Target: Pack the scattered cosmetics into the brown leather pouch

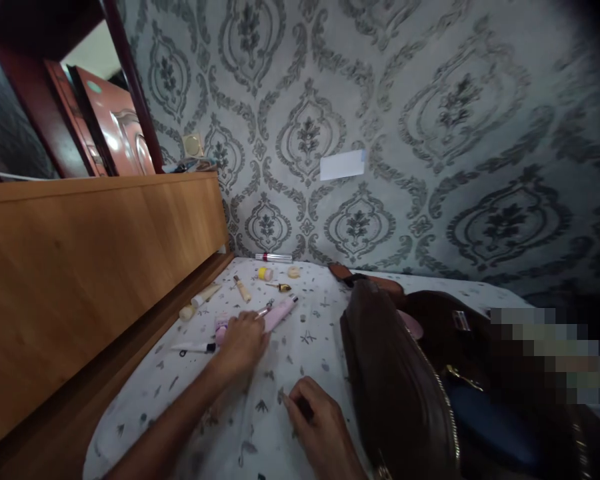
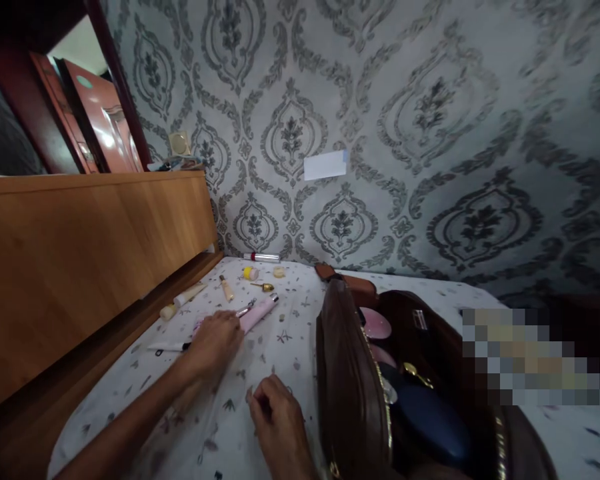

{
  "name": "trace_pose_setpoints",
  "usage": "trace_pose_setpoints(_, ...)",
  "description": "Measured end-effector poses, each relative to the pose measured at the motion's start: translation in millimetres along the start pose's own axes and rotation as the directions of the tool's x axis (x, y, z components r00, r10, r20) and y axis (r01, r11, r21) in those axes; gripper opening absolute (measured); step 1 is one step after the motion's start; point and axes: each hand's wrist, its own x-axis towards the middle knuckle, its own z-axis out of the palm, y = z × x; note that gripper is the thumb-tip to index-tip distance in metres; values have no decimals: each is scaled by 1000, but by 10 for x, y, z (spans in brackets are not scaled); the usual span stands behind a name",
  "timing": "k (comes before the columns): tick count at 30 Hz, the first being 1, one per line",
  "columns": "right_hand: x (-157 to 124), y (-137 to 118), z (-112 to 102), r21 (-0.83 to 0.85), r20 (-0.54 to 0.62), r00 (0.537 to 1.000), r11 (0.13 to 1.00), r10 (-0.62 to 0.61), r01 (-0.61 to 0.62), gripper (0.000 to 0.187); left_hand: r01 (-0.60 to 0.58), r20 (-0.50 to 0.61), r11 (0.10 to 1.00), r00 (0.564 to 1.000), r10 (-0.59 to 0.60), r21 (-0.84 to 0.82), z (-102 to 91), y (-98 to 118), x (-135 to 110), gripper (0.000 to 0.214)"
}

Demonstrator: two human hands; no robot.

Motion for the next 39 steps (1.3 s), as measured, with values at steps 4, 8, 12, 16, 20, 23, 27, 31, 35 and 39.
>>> trace_pose_setpoints(4, 13, 88, -8, -16, 21, 1000, 1000, -1, 2, 22, 49, 1, 999, 999, -49, -1, -80, -265, 852, 32)
trace_pose_setpoints(8, 10, 219, 1, -38, 63, 997, 998, -49, 51, 17, 81, 30, 997, 996, -81, -10, 164, -484, 1581, 59)
trace_pose_setpoints(12, -2, 312, 63, -55, 31, 997, 996, -64, 65, 17, 97, 97, 995, 991, -95, -21, 427, -645, 1960, 68)
trace_pose_setpoints(16, -12, 332, 112, -62, -3, 998, 996, -62, 61, 18, 74, 118, 997, 991, -70, -30, 515, -776, 2098, 49)
trace_pose_setpoints(20, -13, 296, 105, -31, -15, 999, 999, -35, 34, 19, 105, 82, 994, 991, -102, -29, 493, -836, 2121, 38)
trace_pose_setpoints(23, -2, 253, 68, -10, -2, 1000, 1000, -7, 7, 20, 144, 62, 987, 988, -140, -73, 484, -807, 2053, 35)
trace_pose_setpoints(27, 21, 176, -13, 13, 56, 998, 1000, 23, -23, 18, 175, 28, 964, 985, -173, -198, 473, -734, 1868, 38)
trace_pose_setpoints(31, 29, 86, -69, 56, 38, 998, 997, 58, -60, 20, 150, -65, 928, 981, -182, -340, 397, -700, 1650, 30)
trace_pose_setpoints(35, 28, 45, -65, 217, -2, 989, 965, 151, -147, 23, 69, -127, 866, 980, -151, -496, 280, -641, 1314, 27)
trace_pose_setpoints(39, 50, 21, -70, 497, 14, 949, 821, 316, -281, 35, -31, -109, 745, 992, -56, -666, 166, -447, 737, 31)
